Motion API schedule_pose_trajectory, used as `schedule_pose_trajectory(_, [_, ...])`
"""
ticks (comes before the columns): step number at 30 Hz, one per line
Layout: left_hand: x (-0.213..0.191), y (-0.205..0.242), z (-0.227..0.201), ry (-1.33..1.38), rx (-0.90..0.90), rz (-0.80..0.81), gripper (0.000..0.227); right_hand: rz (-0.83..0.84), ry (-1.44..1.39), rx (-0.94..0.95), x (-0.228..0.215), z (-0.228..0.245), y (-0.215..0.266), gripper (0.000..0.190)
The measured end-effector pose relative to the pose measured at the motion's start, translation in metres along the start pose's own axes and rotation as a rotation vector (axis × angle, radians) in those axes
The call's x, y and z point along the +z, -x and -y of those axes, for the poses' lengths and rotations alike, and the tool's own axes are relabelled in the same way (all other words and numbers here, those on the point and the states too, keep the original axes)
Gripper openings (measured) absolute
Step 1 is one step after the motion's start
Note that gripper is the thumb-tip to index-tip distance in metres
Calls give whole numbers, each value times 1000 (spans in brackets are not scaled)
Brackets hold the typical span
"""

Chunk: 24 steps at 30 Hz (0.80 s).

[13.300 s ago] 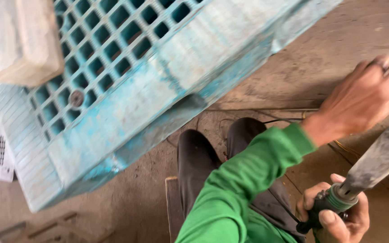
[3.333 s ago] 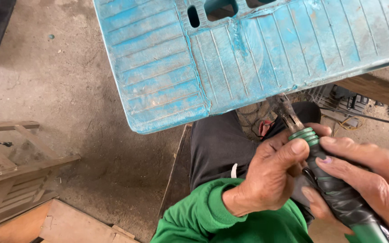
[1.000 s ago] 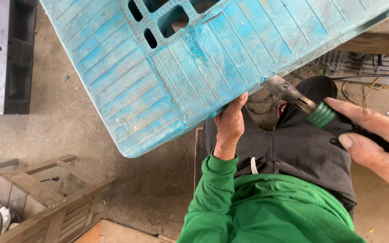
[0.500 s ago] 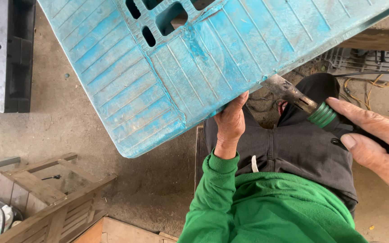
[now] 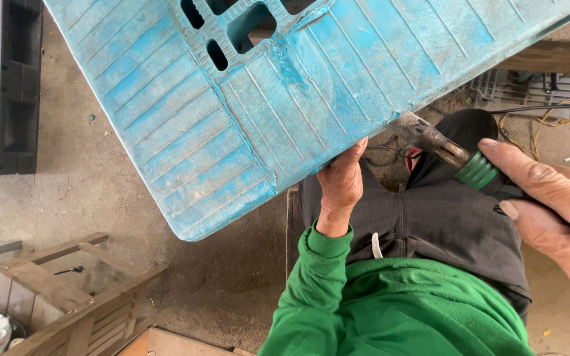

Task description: The person uses a soldering iron and a heat gun to melt and fuse plastic on a blue crate, using pliers to press the material together.

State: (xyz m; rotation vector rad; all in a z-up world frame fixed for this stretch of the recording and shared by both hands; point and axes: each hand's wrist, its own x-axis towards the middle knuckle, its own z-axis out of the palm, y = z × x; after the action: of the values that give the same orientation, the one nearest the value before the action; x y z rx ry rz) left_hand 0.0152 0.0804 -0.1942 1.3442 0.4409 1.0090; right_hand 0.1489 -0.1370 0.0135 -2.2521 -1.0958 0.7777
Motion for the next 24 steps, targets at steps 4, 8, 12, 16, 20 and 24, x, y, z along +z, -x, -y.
schedule_pose_trajectory(4, [2, -2, -4, 43, 30, 15, 23, -1, 36, 26, 3, 4, 1, 63])
schedule_pose_trajectory(8, [4, 0, 0, 121, -10, -6, 26, 9, 79, 67, 3, 11, 0, 63])
schedule_pose_trajectory(12, [-6, 2, 5, -442, 320, 63, 33, -49, 30, -122, 4, 12, -3, 64])
schedule_pose_trajectory(16, [-5, 1, 1, -445, 298, 72, 36, 0, 58, 53, 8, 12, -1, 64])
schedule_pose_trajectory(20, [-2, 1, -12, -30, 76, -21, 31, -27, 65, 25, 9, 14, -4, 61])
schedule_pose_trajectory(24, [5, -2, -11, 602, -186, -128, 31, -45, 227, 55, 3, 27, -5, 60])
